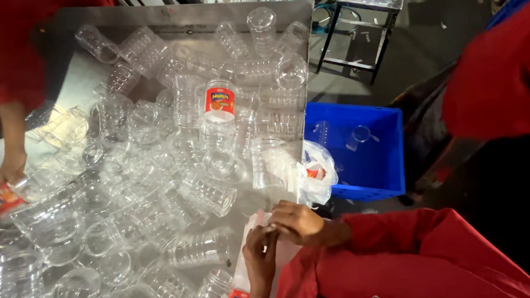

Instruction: The person applies adhesive labels to clear plastic jars by hand, picking up each jar individually and pressing the label onto its side surface before returning it to the table.

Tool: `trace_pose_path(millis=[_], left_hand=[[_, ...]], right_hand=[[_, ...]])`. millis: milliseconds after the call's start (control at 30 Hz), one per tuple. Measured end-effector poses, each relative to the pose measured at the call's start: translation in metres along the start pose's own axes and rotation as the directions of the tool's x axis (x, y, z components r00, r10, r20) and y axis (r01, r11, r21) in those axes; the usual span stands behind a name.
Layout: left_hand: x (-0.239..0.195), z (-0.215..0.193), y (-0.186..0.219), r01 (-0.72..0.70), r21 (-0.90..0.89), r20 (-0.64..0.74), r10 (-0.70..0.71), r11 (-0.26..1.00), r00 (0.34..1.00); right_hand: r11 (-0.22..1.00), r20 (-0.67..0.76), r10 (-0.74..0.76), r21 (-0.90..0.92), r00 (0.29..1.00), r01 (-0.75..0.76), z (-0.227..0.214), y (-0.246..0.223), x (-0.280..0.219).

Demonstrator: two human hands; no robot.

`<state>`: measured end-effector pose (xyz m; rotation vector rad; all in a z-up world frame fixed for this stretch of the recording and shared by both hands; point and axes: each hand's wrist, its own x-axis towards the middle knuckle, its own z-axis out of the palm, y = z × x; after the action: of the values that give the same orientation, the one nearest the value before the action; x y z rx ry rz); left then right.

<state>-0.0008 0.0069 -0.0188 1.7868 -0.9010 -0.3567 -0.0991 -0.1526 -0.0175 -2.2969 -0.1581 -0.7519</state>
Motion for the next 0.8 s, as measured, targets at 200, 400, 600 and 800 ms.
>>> trace_pose_path(millis=[200, 400, 600, 800], left_hand=[[0.0, 0.002, 0.009, 0.033, -0.106, -0.062, -0.04, 0.994, 0.997], [-0.016, -0.023, -0.015, 0.355, -0.054, -0.096, -0.359, 0.933, 0.928], [-0.013, -0.041, 0.004, 0.065, -0.086, -0.151, -0.077, 0.994, 0.985], [-0.005, -0.024, -0.011, 0.099, -0.192, -0.083, -0.117, 0.976, 0.99]], right_hand=[[0.252, 0.278, 0.722, 0.747, 0.633, -0.615, 0.033, 0.059, -0.034], [0.555, -0.284, 0.781, 0.723, 0.555, -0.412, -0.005, 0.181, -0.056], [0.675, 0.05, 0.726, -0.238, 0.686, -0.698, -0.004, 0.19, -0.082], [0.82, 0.175, 0.549, 0.079, 0.817, -0.567, -0.027, 0.129, -0.039]])
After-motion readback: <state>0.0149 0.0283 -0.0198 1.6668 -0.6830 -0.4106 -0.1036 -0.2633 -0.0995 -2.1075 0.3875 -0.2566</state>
